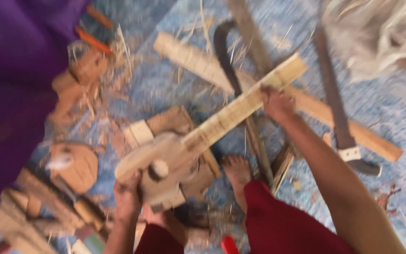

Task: The person sands the neck and body of a wooden guitar using a sanding block. They hold the guitar with one hand and rub the sanding block along the fretboard and edges of the body to smooth the surface.

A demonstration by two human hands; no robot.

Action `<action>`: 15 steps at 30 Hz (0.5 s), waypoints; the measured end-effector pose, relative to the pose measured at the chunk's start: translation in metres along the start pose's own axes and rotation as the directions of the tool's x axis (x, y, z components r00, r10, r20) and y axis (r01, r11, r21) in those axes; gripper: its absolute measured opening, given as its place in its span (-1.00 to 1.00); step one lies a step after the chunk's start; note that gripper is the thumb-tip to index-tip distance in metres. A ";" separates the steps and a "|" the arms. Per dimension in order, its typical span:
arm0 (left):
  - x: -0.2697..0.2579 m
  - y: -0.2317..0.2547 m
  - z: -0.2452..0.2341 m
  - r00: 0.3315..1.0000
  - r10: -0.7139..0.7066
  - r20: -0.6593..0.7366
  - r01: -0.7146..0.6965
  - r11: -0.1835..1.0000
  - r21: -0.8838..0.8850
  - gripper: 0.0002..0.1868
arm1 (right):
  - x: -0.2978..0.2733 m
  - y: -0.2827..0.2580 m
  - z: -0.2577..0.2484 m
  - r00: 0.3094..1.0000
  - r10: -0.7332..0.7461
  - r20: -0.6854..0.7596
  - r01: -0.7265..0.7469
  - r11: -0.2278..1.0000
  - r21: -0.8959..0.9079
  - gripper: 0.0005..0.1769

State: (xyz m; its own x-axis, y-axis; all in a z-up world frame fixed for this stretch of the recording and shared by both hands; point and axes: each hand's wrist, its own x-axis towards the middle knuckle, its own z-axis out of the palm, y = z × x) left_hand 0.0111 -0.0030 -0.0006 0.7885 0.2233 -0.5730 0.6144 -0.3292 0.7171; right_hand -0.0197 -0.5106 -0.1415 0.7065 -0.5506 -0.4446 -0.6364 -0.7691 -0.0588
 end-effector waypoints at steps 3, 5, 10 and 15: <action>0.010 -0.017 -0.005 0.999 0.041 0.002 -0.041 0.997 0.072 -0.51 | -0.038 -0.039 -0.031 0.993 -0.106 0.055 0.099 0.987 0.125 -0.53; 0.021 -0.038 -0.007 0.997 0.061 -0.038 -0.069 0.965 -0.255 -0.69 | -0.046 -0.057 -0.023 0.993 -0.119 0.024 0.118 0.993 0.024 -0.39; -0.002 -0.014 0.002 0.998 0.038 -0.043 -0.047 0.970 -0.239 -0.74 | -0.084 -0.101 0.000 0.956 -0.292 0.014 0.291 0.956 0.037 -0.53; -0.002 -0.012 0.006 0.997 0.073 -0.031 -0.079 0.955 -0.287 -0.75 | -0.097 -0.099 0.003 0.931 -0.362 -0.042 0.360 0.931 -0.051 -0.59</action>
State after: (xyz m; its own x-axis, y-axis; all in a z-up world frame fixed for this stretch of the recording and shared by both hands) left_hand 0.0023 -0.0052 -0.0105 0.8320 0.2268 -0.5063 0.5322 -0.0685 0.8438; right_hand -0.0263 -0.3798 -0.0953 0.9016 -0.2477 -0.3547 -0.3226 -0.9312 -0.1698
